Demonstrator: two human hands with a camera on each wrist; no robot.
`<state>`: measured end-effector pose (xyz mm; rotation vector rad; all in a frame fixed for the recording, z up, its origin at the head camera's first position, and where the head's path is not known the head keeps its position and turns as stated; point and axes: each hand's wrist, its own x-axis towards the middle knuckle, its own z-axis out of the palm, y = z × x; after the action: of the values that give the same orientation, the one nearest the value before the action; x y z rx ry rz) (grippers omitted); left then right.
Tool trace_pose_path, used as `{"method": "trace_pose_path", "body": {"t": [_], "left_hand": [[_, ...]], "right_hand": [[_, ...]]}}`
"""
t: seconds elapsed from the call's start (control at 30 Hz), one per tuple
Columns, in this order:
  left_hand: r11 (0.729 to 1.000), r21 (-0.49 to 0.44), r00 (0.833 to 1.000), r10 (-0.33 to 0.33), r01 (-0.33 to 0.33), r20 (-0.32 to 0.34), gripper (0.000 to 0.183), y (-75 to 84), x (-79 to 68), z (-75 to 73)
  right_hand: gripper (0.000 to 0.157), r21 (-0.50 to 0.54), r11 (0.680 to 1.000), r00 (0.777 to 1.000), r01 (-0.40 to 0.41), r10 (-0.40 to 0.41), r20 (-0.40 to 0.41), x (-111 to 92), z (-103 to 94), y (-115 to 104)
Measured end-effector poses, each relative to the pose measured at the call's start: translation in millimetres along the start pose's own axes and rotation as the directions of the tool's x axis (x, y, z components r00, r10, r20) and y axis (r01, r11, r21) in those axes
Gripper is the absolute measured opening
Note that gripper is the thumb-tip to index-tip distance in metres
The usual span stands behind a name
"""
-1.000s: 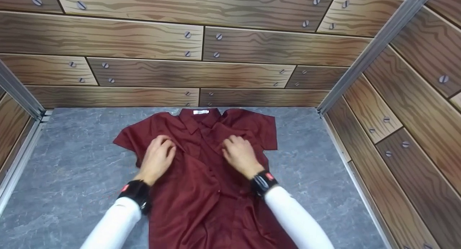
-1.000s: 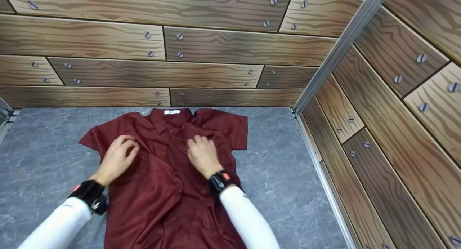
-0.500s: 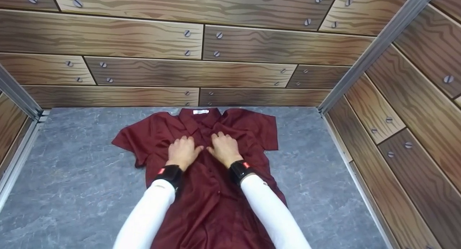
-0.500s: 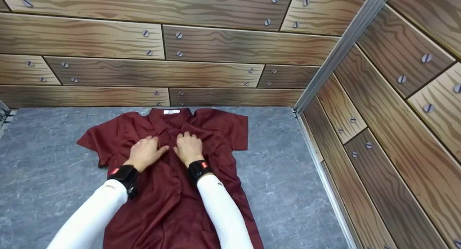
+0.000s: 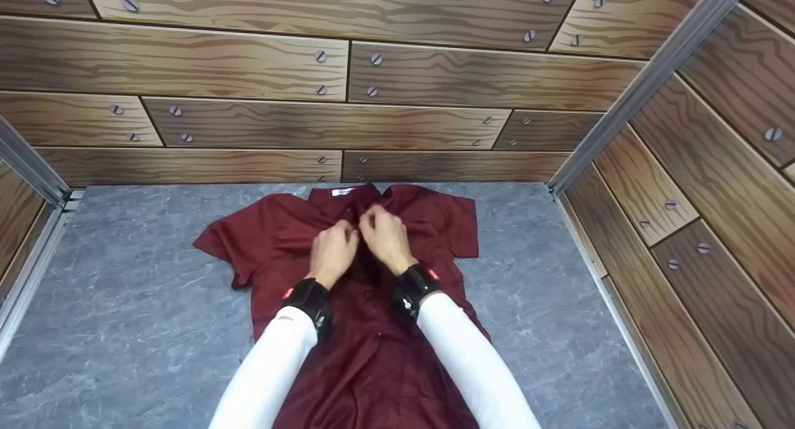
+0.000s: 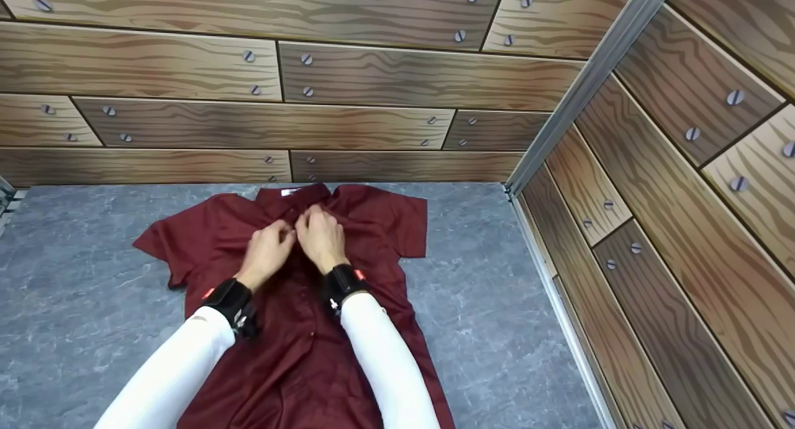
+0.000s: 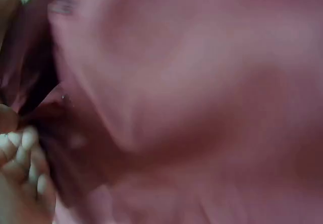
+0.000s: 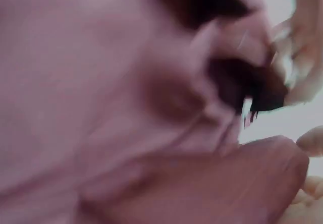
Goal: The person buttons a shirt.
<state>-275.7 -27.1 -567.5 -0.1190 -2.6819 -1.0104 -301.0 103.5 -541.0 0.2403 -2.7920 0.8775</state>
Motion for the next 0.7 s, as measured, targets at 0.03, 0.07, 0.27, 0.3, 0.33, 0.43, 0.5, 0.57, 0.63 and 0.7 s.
{"method": "trace_pose_path", "body": {"t": [0.03,0.07,0.27,0.3,0.33,0.43,0.5,0.57,0.63,0.7], "left_hand": [[0.998,-0.062,1.0,-0.012,0.013,0.022,0.012,2.7,1.4,0.1],[0.994,-0.108,0.998,-0.025,0.031,0.054,0.012,4.2,2.0,0.1],[0.996,-0.091,0.984,-0.003,0.019,0.177,0.023,-18.3,-10.8,-11.3],[0.997,-0.071,0.987,0.018,-0.007,0.161,0.023,-26.4,-14.1,-15.9],[0.998,-0.043,0.99,0.04,-0.034,0.134,0.023,-35.3,-16.6,-21.0],[0.995,0.059,0.996,0.084,-0.084,0.016,0.017,-64.2,-21.9,-40.8],[0.99,0.13,0.996,0.063,-0.054,-0.063,0.012,-83.2,-25.8,-55.9],[0.983,0.184,0.992,0.003,0.02,-0.124,0.015,-99.9,-30.8,-70.6],[0.971,0.206,0.983,-0.089,0.121,-0.159,0.025,-113.2,-37.7,-83.8],[0.951,0.208,0.966,-0.196,0.229,-0.17,0.039,-123.7,-44.4,-95.0]], "right_hand": [[0.015,0.047,0.999,1.0,-0.017,0.016,0.007,2.0,-2.0,-3.8],[0.016,0.087,0.996,0.999,-0.034,0.032,0.03,3.6,-3.5,-6.4],[0.025,0.145,0.989,0.962,0.007,-0.046,0.27,2.5,-12.3,7.0],[0.026,0.124,0.992,0.957,0.028,-0.063,0.284,0.5,-15.9,13.4],[0.026,0.078,0.995,0.957,0.055,-0.075,0.28,-1.8,-20.6,20.1],[0.028,-0.062,0.994,0.974,0.095,-0.079,0.214,-9.5,-35.9,45.4],[0.025,-0.17,0.979,0.985,0.114,-0.089,0.149,-14.7,-44.8,65.4],[0.027,-0.257,0.959,0.989,0.117,-0.091,0.114,-20.1,-52.2,85.9],[0.036,-0.303,0.947,0.99,0.107,-0.075,0.116,-25.7,-57.5,105.3],[0.052,-0.298,0.951,0.986,0.086,-0.038,0.165,-31.3,-62.7,120.7]]}}
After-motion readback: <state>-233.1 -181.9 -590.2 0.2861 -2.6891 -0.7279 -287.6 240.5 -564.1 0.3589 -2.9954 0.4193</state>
